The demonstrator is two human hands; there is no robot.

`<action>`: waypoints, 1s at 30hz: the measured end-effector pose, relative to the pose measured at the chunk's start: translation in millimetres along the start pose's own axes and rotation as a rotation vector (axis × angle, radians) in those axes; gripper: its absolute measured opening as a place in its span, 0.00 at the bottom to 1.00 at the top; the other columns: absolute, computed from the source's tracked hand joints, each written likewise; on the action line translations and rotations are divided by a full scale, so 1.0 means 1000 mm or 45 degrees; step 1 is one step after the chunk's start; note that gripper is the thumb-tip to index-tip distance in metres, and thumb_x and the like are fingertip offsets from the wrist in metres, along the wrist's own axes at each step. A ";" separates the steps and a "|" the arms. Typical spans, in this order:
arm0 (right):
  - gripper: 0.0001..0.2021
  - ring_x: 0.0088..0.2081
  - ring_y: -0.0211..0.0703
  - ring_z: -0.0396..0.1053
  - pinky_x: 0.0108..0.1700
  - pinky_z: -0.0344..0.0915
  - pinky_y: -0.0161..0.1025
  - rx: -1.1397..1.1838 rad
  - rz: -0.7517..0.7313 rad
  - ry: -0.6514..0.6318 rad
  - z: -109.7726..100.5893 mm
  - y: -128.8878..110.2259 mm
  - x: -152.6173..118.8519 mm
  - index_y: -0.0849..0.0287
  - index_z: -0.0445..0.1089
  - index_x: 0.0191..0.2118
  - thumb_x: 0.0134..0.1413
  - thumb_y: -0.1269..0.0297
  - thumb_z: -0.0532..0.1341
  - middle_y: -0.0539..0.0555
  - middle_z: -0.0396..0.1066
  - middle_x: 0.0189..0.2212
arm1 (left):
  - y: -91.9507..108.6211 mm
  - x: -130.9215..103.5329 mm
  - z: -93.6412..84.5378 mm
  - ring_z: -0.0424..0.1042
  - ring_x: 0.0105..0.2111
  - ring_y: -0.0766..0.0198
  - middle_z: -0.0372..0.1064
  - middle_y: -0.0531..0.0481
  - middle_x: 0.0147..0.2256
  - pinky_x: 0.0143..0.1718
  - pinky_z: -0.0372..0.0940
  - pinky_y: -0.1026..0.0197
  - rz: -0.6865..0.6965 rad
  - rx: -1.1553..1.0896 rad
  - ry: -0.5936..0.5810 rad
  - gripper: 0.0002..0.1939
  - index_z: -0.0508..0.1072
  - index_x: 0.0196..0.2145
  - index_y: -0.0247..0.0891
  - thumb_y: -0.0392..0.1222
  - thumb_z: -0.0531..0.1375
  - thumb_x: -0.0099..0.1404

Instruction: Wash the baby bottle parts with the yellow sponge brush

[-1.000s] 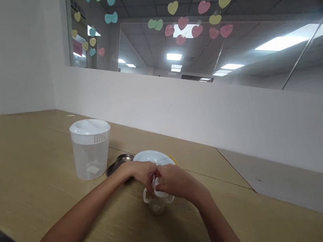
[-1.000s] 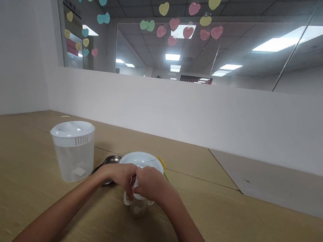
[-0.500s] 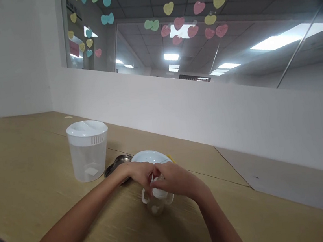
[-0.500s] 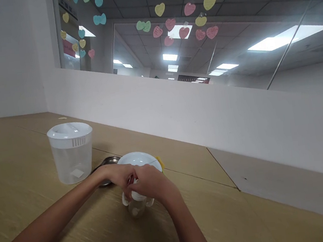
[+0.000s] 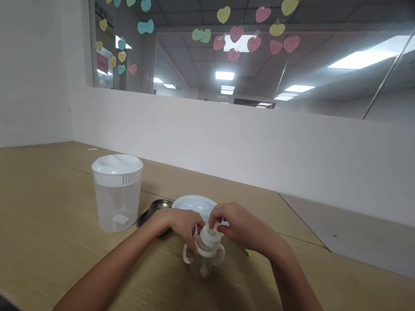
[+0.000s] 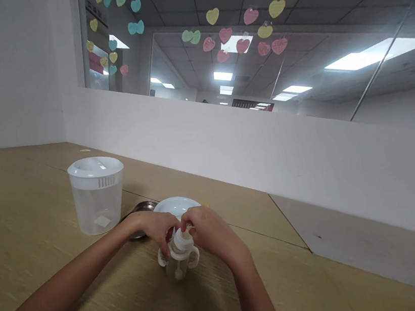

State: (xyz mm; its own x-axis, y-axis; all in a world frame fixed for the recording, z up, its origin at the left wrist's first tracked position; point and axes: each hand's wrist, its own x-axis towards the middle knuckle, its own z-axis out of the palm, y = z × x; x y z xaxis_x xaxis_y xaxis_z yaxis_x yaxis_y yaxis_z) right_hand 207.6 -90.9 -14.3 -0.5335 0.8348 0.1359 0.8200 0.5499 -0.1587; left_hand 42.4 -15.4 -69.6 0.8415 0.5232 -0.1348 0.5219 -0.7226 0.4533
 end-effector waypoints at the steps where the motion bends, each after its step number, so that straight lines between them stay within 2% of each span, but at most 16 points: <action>1: 0.12 0.32 0.37 0.64 0.32 0.55 0.32 0.007 0.008 0.015 -0.002 0.000 -0.002 0.57 0.71 0.28 0.43 0.79 0.54 0.49 0.71 0.30 | 0.000 -0.001 0.000 0.68 0.28 0.64 0.70 0.54 0.29 0.27 0.59 0.66 -0.002 0.007 -0.006 0.22 0.72 0.35 0.38 0.45 0.67 0.40; 5: 0.10 0.35 0.38 0.64 0.35 0.57 0.34 0.045 0.014 0.092 -0.012 0.000 -0.008 0.55 0.71 0.31 0.47 0.75 0.54 0.49 0.70 0.32 | 0.004 -0.004 -0.004 0.68 0.32 0.63 0.69 0.53 0.33 0.31 0.59 0.66 0.071 -0.024 0.028 0.26 0.70 0.40 0.38 0.44 0.67 0.40; 8: 0.09 0.36 0.39 0.65 0.37 0.59 0.35 0.056 0.030 0.210 -0.018 -0.003 -0.013 0.55 0.71 0.33 0.50 0.71 0.54 0.50 0.71 0.33 | 0.014 -0.008 -0.008 0.67 0.38 0.61 0.68 0.51 0.40 0.35 0.60 0.65 0.201 -0.111 0.241 0.29 0.68 0.44 0.39 0.47 0.66 0.43; 12: 0.08 0.37 0.40 0.67 0.39 0.60 0.37 0.061 0.026 0.409 -0.026 -0.009 -0.022 0.56 0.70 0.34 0.53 0.68 0.54 0.51 0.71 0.35 | 0.031 -0.016 -0.015 0.66 0.39 0.62 0.69 0.50 0.40 0.38 0.59 0.64 0.297 -0.262 0.483 0.26 0.68 0.46 0.39 0.47 0.64 0.49; 15: 0.08 0.38 0.41 0.67 0.39 0.62 0.38 0.038 0.006 0.558 -0.031 -0.012 -0.030 0.55 0.70 0.35 0.53 0.67 0.54 0.51 0.71 0.35 | 0.037 -0.020 -0.018 0.66 0.39 0.62 0.69 0.49 0.41 0.38 0.60 0.64 0.363 -0.403 0.574 0.30 0.64 0.52 0.40 0.42 0.64 0.50; 17: 0.08 0.37 0.42 0.67 0.38 0.62 0.39 0.015 -0.003 0.633 -0.033 -0.013 -0.035 0.54 0.70 0.36 0.54 0.66 0.54 0.51 0.71 0.35 | 0.038 -0.020 -0.018 0.67 0.38 0.63 0.70 0.49 0.41 0.38 0.60 0.64 0.395 -0.475 0.577 0.28 0.64 0.52 0.39 0.40 0.63 0.52; 19: 0.08 0.37 0.43 0.67 0.38 0.62 0.40 -0.006 -0.002 0.685 -0.035 -0.014 -0.039 0.54 0.70 0.36 0.54 0.64 0.54 0.52 0.71 0.35 | 0.037 -0.020 -0.019 0.67 0.35 0.64 0.71 0.50 0.36 0.37 0.60 0.65 0.385 -0.477 0.570 0.19 0.70 0.46 0.36 0.41 0.60 0.55; 21: 0.08 0.37 0.44 0.67 0.38 0.62 0.40 -0.023 -0.004 0.728 -0.035 -0.014 -0.040 0.54 0.70 0.36 0.54 0.64 0.54 0.53 0.71 0.34 | 0.035 -0.019 -0.019 0.67 0.32 0.66 0.71 0.51 0.31 0.34 0.59 0.66 0.351 -0.418 0.623 0.13 0.75 0.38 0.34 0.43 0.59 0.57; 23: 0.08 0.37 0.44 0.67 0.37 0.62 0.40 -0.033 -0.009 0.772 -0.037 -0.015 -0.041 0.54 0.70 0.35 0.54 0.63 0.55 0.52 0.71 0.34 | 0.031 -0.019 -0.021 0.66 0.31 0.66 0.71 0.51 0.30 0.33 0.58 0.67 0.325 -0.348 0.711 0.13 0.76 0.35 0.34 0.45 0.57 0.58; 25: 0.07 0.36 0.43 0.68 0.37 0.62 0.39 -0.031 0.005 0.857 -0.039 -0.014 -0.043 0.54 0.70 0.34 0.54 0.62 0.55 0.51 0.71 0.33 | 0.024 -0.017 -0.022 0.65 0.30 0.67 0.72 0.50 0.31 0.32 0.57 0.67 0.301 -0.271 0.779 0.14 0.76 0.36 0.34 0.45 0.56 0.59; 28: 0.07 0.34 0.43 0.68 0.35 0.62 0.38 -0.024 0.078 1.041 -0.043 -0.011 -0.049 0.54 0.70 0.34 0.53 0.61 0.56 0.51 0.71 0.32 | 0.008 -0.012 -0.022 0.66 0.29 0.67 0.73 0.48 0.32 0.31 0.56 0.67 0.200 -0.139 0.817 0.16 0.76 0.37 0.33 0.47 0.54 0.61; 30: 0.08 0.33 0.42 0.68 0.33 0.61 0.37 -0.025 0.123 1.105 -0.046 -0.009 -0.052 0.54 0.70 0.35 0.53 0.60 0.56 0.51 0.71 0.31 | -0.005 -0.006 -0.019 0.66 0.32 0.65 0.72 0.47 0.34 0.33 0.56 0.66 0.097 -0.066 0.805 0.16 0.75 0.37 0.33 0.47 0.53 0.62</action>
State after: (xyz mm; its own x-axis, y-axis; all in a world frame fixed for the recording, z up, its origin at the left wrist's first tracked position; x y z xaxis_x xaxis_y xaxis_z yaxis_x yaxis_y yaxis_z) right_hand 237.6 -140.6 24.8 -0.1219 0.5582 0.8207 0.8611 0.4707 -0.1922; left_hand 32.4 -6.2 -54.1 0.6227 0.6483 0.4381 0.4434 -0.7537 0.4851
